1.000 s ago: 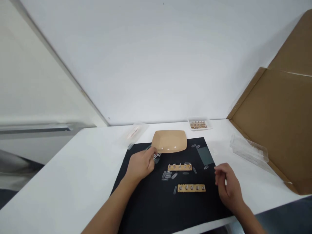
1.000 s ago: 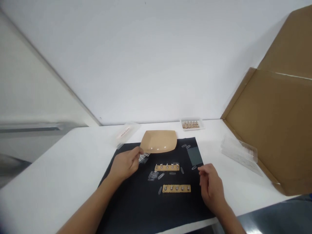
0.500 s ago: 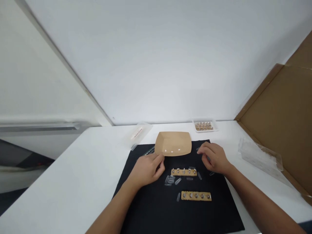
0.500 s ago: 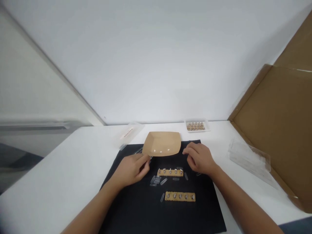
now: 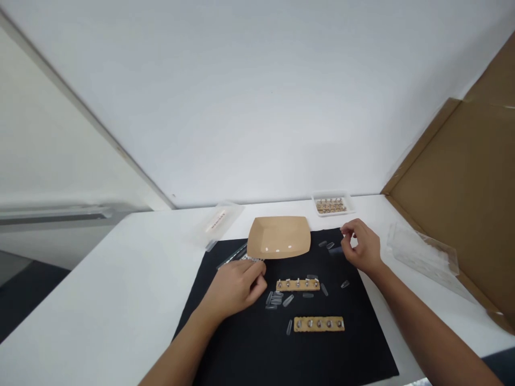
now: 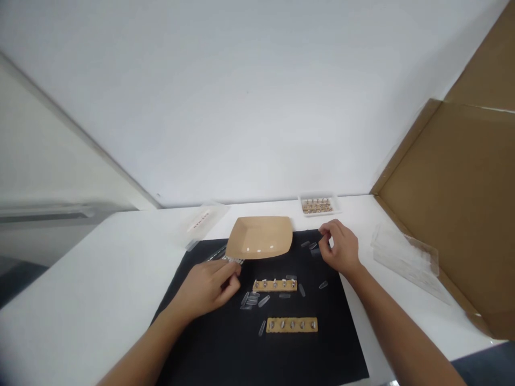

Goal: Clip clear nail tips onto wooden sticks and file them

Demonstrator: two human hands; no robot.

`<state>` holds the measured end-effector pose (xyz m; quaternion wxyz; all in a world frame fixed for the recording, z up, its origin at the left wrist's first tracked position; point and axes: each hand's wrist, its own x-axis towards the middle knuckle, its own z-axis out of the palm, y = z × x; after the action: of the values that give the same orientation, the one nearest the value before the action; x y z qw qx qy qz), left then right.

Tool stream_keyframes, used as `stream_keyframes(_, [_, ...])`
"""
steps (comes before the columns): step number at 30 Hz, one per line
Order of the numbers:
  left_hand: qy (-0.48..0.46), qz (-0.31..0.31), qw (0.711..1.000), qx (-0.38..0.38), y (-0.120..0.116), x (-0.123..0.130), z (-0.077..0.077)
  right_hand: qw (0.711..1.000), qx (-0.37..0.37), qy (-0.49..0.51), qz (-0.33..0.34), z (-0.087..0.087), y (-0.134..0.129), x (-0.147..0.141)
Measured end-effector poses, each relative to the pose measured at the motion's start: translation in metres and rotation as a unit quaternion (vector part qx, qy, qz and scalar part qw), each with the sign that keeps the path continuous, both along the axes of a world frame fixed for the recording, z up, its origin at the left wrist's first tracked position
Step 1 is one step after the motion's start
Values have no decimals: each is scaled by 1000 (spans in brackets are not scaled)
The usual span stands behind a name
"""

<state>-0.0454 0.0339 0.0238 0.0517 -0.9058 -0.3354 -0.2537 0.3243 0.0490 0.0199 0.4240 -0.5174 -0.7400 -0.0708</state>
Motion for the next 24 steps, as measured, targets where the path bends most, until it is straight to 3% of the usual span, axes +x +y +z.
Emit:
stream_keyframes(4, [1, 4, 1000, 3, 0, -1, 1, 995, -77, -64, 19, -2, 3, 7])
stream_keyframes(9, [2, -3, 1000, 5, -1, 1, 3, 970, -169, -130, 116, -13, 9, 10])
stream_keyframes(18, [-5, -30, 999, 36, -5, 6, 6, 962, -195, -114, 152, -31, 16, 16])
stream_keyframes(24, [-21, -39, 999, 31, -8, 12, 4, 969, -191, -88, 132, -19, 10, 6])
